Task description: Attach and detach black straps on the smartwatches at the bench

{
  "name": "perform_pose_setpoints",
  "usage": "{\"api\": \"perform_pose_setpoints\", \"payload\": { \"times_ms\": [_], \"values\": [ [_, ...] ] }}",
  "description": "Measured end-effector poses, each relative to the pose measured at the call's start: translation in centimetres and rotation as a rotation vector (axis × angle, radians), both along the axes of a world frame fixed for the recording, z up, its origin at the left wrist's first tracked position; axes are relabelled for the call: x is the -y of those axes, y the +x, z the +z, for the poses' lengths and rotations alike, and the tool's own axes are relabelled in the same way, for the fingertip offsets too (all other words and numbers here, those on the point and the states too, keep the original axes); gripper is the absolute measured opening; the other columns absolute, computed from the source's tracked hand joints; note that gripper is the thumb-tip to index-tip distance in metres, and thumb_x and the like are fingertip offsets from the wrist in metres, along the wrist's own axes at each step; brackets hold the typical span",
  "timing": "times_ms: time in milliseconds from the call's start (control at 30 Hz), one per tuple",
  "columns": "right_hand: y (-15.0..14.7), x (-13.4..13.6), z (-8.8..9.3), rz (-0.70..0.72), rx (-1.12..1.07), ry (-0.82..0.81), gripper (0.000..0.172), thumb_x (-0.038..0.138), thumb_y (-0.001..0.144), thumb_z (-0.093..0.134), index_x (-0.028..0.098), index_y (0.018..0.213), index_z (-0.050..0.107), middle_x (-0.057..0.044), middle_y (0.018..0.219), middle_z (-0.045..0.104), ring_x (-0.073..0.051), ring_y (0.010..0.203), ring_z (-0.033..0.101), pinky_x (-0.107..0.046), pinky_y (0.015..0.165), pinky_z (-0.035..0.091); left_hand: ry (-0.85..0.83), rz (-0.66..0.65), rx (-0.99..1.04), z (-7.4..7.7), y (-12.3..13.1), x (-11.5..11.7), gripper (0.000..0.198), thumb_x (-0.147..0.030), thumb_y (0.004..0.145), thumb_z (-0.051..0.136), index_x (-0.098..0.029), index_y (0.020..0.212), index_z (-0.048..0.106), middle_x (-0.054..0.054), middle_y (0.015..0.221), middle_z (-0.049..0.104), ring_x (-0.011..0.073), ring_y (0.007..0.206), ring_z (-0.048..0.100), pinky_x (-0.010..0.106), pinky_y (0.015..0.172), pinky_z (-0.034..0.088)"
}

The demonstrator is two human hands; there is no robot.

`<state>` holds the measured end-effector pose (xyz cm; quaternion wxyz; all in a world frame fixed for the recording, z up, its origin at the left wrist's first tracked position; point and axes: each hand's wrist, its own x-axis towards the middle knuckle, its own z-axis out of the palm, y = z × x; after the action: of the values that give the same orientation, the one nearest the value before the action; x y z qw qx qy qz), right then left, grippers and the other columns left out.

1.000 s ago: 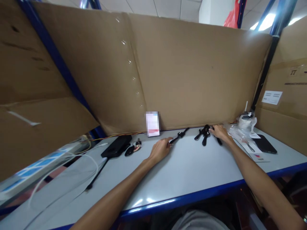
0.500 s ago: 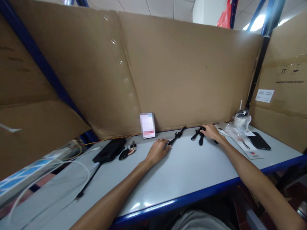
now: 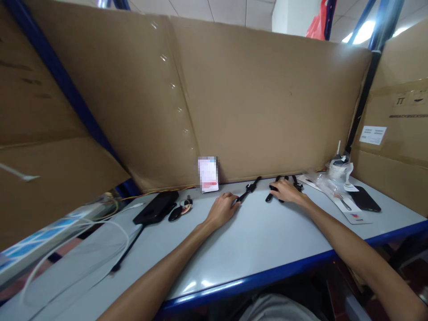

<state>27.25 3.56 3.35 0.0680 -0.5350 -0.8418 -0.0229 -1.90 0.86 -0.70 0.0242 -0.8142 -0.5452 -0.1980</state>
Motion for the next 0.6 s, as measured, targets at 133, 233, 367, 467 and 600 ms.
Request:
{"api": "perform_pose_setpoints", "payload": {
  "times_ms": [133, 233, 367, 467, 600],
  "values": [
    [-2.2, 2.2, 0.3, 0.109, 0.006, 0.056, 0.041, 0.046, 0.099, 0.053, 0.012, 0.117, 0.069, -0.019, 0.119, 0.071, -0.031, 0.115, 0.064, -0.033, 0.096, 0.041, 0.016, -0.017, 0.008, -0.4, -0.4, -0.4, 0.034, -0.031, 0.096, 0.051, -0.015, 0.116, 0.074, 0.015, 0.111, 0.070, 0.0292, 0.108, 0.063, 0.038, 0.095, 0.046],
    [-3.8, 4.4, 0.9, 0.173, 0.039, 0.056, 0.041, 0.048, 0.097, 0.056, 0.011, 0.111, 0.069, -0.020, 0.112, 0.073, -0.033, 0.108, 0.067, -0.035, 0.090, 0.044, 0.014, -0.016, 0.029, -0.5, -0.5, -0.6, 0.036, -0.023, 0.096, 0.046, -0.013, 0.119, 0.072, 0.015, 0.113, 0.070, 0.0283, 0.108, 0.063, 0.038, 0.096, 0.046],
    [-5.1, 7.8, 2.3, 0.259, 0.064, -0.027, 0.047, 0.054, 0.094, 0.058, 0.011, 0.111, 0.067, -0.019, 0.101, 0.074, -0.034, 0.097, 0.069, -0.035, 0.078, 0.047, 0.008, -0.020, 0.055, -0.3, -0.6, -0.4, 0.038, -0.029, 0.098, 0.045, -0.012, 0.120, 0.071, 0.016, 0.113, 0.070, 0.0287, 0.108, 0.063, 0.038, 0.096, 0.046],
    [-5.4, 9.6, 2.8, 0.375, 0.029, -0.127, 0.047, 0.052, 0.088, 0.064, 0.014, 0.114, 0.067, -0.016, 0.105, 0.073, -0.033, 0.097, 0.069, -0.034, 0.075, 0.048, 0.013, -0.017, 0.056, -0.2, -0.8, -0.4, 0.036, -0.032, 0.096, 0.051, -0.013, 0.120, 0.071, 0.015, 0.111, 0.070, 0.0295, 0.108, 0.063, 0.039, 0.095, 0.047],
    [-5.4, 9.9, 2.7, 0.585, -0.061, -0.255, 0.050, 0.025, 0.081, 0.067, 0.023, 0.131, 0.062, -0.009, 0.117, 0.071, -0.026, 0.105, 0.066, -0.031, 0.085, 0.047, 0.021, 0.040, 0.111, -0.2, -1.3, -0.8, 0.036, -0.013, 0.090, 0.050, -0.013, 0.119, 0.070, 0.014, 0.114, 0.070, 0.0264, 0.106, 0.065, 0.036, 0.093, 0.048]
  ]
}}
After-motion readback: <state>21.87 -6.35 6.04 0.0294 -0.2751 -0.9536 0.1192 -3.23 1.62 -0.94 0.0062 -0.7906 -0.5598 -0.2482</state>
